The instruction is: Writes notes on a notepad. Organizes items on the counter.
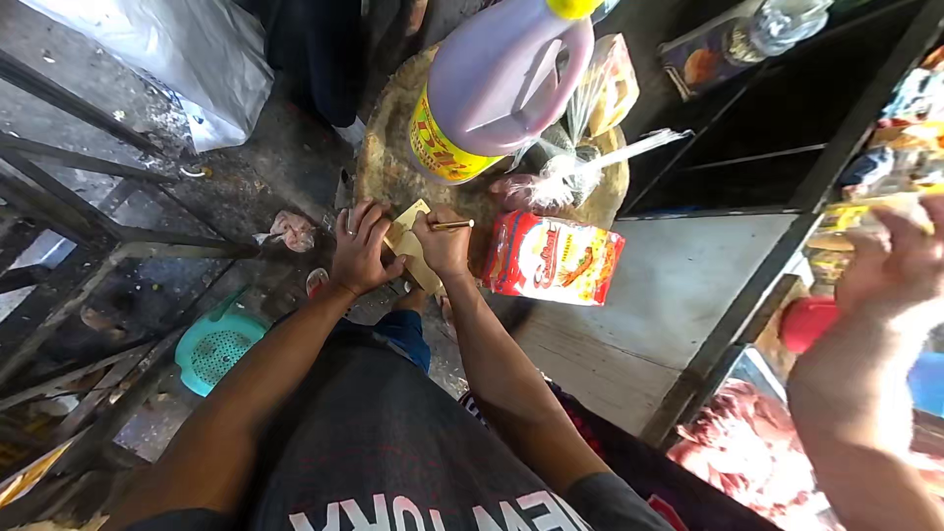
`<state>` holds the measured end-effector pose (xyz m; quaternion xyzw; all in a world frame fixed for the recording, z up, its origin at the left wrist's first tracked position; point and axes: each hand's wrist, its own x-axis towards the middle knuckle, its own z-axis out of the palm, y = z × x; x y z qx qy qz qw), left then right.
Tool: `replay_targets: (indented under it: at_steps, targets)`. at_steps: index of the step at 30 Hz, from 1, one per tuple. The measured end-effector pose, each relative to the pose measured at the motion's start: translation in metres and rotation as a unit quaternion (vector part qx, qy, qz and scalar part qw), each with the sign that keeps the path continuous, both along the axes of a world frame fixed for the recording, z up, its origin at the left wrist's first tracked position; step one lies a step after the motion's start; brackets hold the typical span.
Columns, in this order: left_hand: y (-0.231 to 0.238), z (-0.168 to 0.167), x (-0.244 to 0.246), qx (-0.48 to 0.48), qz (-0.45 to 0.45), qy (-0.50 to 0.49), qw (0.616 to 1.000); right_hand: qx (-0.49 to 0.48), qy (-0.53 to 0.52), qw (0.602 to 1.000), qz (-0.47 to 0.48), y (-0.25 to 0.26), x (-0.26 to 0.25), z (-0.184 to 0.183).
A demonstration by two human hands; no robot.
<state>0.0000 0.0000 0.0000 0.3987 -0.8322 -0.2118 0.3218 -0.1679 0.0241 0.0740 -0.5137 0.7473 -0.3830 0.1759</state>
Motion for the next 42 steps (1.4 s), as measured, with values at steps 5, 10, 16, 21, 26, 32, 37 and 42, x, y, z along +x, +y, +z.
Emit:
replay_targets:
  at_steps: [5, 10, 16, 21, 26, 32, 37, 42]
  targets:
    - [0.0, 0.003, 0.001, 0.005, -0.003, -0.007, 1.0, 0.007, -0.003, 1.0, -0.017, -0.001, 0.001, 0.004]
    - [0.0, 0.005, 0.001, 0.007, -0.008, -0.01, 1.0, 0.004, 0.004, 1.0, -0.019, -0.001, 0.001, 0.002]
    - [0.0, 0.008, 0.002, 0.02, -0.012, -0.019, 1.0, -0.007, 0.007, 0.999, -0.031, -0.002, 0.002, 0.0]
    - [0.001, 0.006, 0.001, 0.015, -0.009, -0.022, 1.0, -0.011, 0.007, 0.999, -0.031, -0.001, 0.003, 0.001]
    - [0.0, 0.005, 0.001, 0.009, -0.008, -0.022, 1.0, -0.006, 0.028, 0.999, -0.035, -0.001, 0.003, 0.0]
    - [0.0, 0.004, 0.002, 0.002, -0.006, -0.024, 1.0, 0.002, 0.008, 0.999, -0.046, -0.001, 0.004, 0.003]
    - [-0.001, 0.002, -0.001, 0.003, -0.009, -0.006, 1.0, -0.055, -0.15, 0.983, -0.088, -0.006, -0.005, 0.007]
    - [-0.002, 0.002, -0.001, 0.014, -0.01, 0.016, 1.0, -0.076, -0.204, 0.975, -0.049, -0.005, -0.009, 0.002]
